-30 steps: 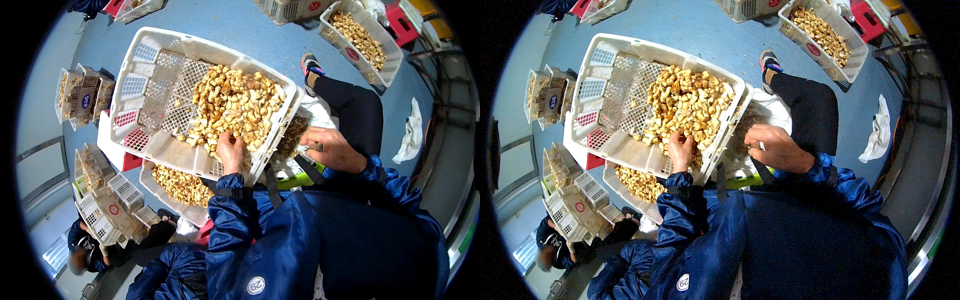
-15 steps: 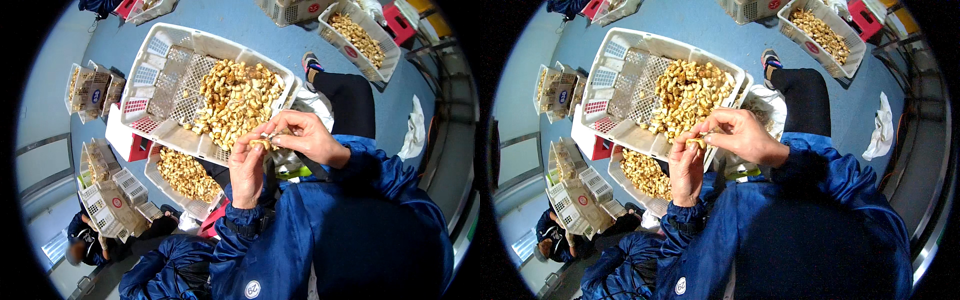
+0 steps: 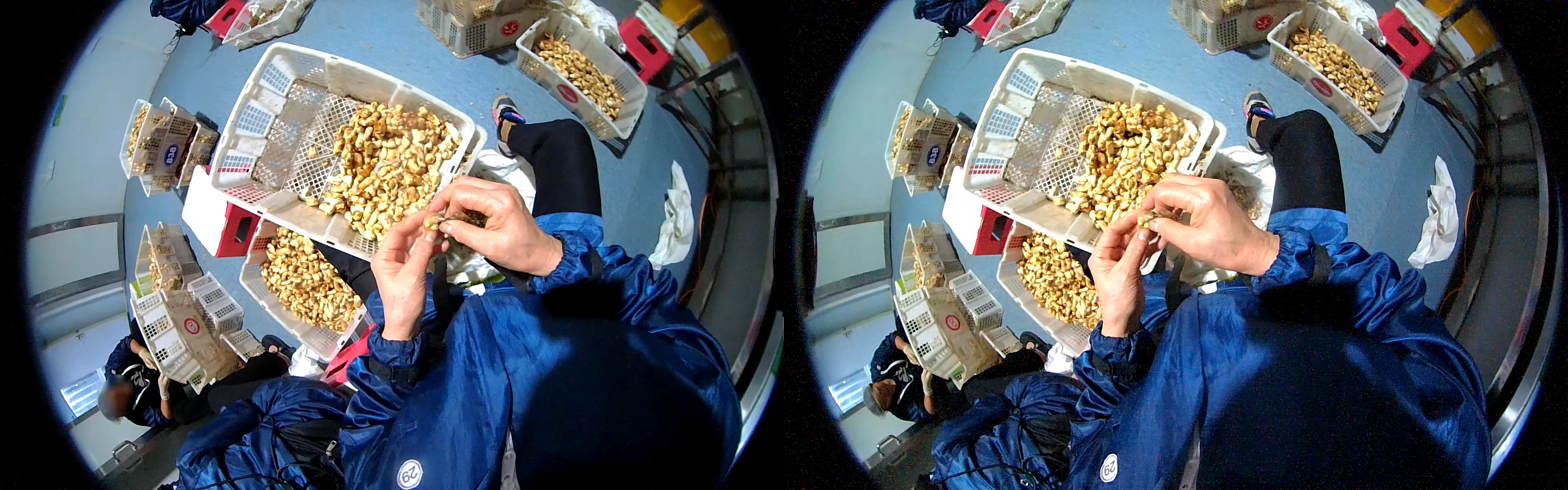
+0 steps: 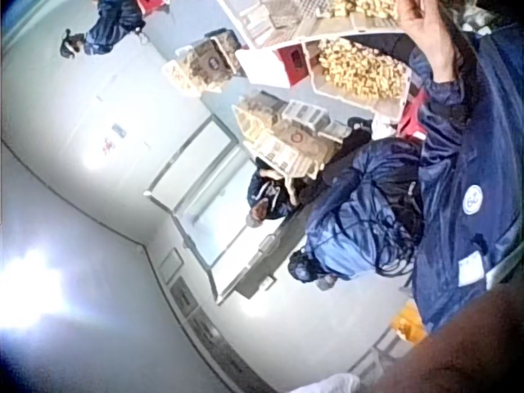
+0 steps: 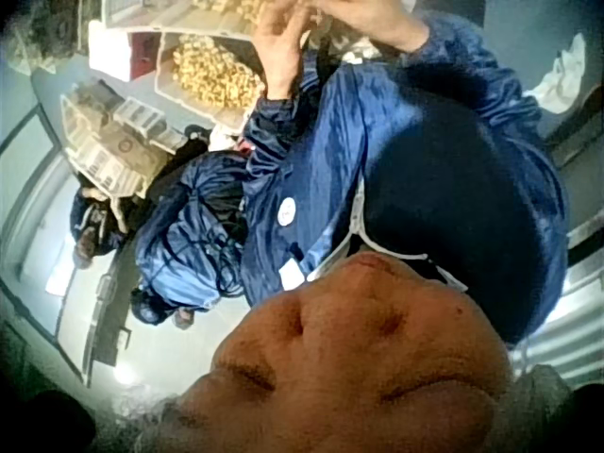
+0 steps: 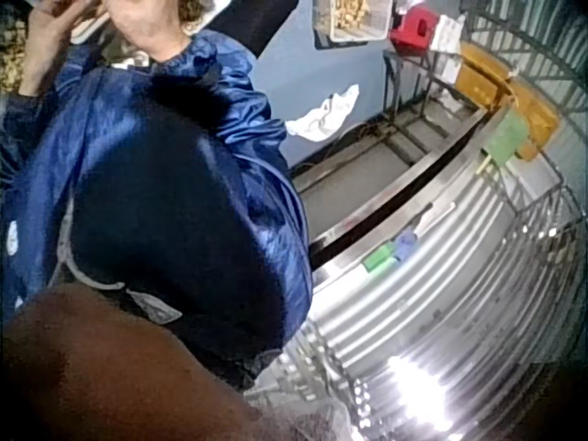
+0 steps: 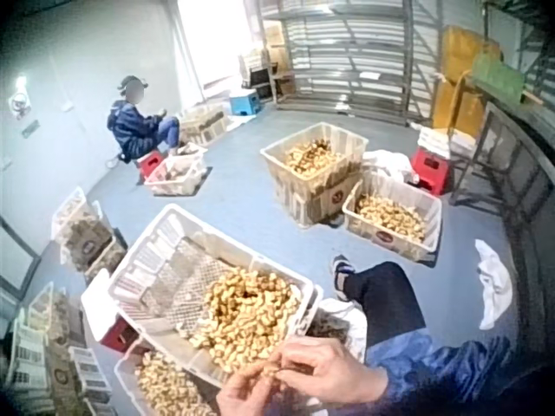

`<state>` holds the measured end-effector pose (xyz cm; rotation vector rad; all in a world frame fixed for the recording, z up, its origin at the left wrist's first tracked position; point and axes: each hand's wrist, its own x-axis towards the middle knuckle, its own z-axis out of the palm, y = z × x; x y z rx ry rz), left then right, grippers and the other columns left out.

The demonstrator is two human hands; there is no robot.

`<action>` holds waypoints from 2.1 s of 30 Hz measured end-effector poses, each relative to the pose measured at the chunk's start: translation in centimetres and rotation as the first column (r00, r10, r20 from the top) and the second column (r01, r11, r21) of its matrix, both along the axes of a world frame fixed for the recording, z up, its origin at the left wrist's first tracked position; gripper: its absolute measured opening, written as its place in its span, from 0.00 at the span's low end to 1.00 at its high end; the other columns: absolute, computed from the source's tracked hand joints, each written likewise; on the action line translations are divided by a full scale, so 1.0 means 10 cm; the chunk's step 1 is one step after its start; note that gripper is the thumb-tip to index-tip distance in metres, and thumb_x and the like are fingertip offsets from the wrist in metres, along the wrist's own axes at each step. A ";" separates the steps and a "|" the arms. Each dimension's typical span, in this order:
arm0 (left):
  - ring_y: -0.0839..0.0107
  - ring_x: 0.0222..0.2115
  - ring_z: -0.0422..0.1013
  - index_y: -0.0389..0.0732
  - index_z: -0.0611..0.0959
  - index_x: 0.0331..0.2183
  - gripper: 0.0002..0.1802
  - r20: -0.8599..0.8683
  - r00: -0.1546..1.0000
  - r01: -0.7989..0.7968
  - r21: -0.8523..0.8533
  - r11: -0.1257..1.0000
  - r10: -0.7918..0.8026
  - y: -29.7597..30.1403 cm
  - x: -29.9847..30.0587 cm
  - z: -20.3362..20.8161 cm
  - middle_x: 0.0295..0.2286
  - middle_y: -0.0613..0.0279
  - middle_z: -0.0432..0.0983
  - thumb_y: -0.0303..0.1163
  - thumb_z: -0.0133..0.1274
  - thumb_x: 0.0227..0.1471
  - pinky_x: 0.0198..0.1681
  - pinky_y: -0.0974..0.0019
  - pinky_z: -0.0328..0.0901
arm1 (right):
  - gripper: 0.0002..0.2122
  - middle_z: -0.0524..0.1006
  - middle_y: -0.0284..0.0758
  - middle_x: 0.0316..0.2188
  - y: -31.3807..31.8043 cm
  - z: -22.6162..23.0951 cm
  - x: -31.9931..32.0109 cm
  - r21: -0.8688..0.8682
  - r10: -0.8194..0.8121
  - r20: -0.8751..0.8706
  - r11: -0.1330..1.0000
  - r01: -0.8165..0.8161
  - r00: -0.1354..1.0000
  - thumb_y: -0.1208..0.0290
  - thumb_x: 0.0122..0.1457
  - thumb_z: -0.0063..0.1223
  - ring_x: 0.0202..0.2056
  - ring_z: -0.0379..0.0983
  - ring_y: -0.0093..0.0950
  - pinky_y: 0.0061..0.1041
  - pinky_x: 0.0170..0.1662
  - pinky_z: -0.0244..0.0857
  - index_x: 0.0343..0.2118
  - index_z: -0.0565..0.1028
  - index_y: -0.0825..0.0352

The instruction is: The person sorts food items by hand, picking them from one basket and placing them into separate containers.

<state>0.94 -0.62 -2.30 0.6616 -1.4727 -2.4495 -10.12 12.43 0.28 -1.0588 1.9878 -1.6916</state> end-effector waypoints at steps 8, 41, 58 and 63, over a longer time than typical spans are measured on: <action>0.80 0.29 0.72 0.33 0.79 0.38 0.10 -0.004 0.999 -0.040 -0.194 0.980 0.040 0.03 0.02 0.09 0.31 0.62 0.77 0.20 0.56 0.50 0.33 0.76 0.67 | 0.05 0.75 0.36 0.31 0.05 0.04 -0.05 -0.040 0.058 0.028 0.998 -0.057 0.998 0.80 0.49 0.55 0.33 0.72 0.25 0.21 0.38 0.64 0.22 0.70 0.70; 0.70 0.27 0.73 0.35 0.80 0.36 0.15 -0.207 0.968 -0.153 -0.933 0.325 -0.139 -0.06 -0.03 0.04 0.31 0.57 0.74 0.15 0.57 0.41 0.30 0.71 0.68 | 0.02 0.75 0.27 0.27 0.07 -0.08 -0.12 -0.138 0.147 0.608 0.987 -0.078 0.781 0.77 0.53 0.56 0.29 0.68 0.14 0.16 0.32 0.62 0.27 0.75 0.69; 0.81 0.29 0.71 0.32 0.78 0.40 0.12 0.030 0.997 0.075 -0.153 0.985 -0.071 -0.03 0.08 0.09 0.32 0.64 0.77 0.19 0.55 0.51 0.33 0.77 0.66 | 0.09 0.77 0.33 0.32 0.05 0.01 -0.08 -0.021 0.126 -0.052 0.992 -0.127 0.991 0.78 0.53 0.54 0.30 0.65 0.14 0.18 0.32 0.60 0.19 0.66 0.67; 0.84 0.30 0.69 0.33 0.78 0.41 0.12 0.017 0.994 0.108 -0.189 0.976 -0.106 -0.03 0.07 0.07 0.32 0.68 0.76 0.18 0.55 0.51 0.33 0.79 0.64 | 0.04 0.74 0.34 0.24 0.09 0.00 -0.11 -0.016 0.098 0.249 0.995 -0.097 0.964 0.77 0.49 0.55 0.31 0.72 0.23 0.23 0.35 0.64 0.25 0.74 0.71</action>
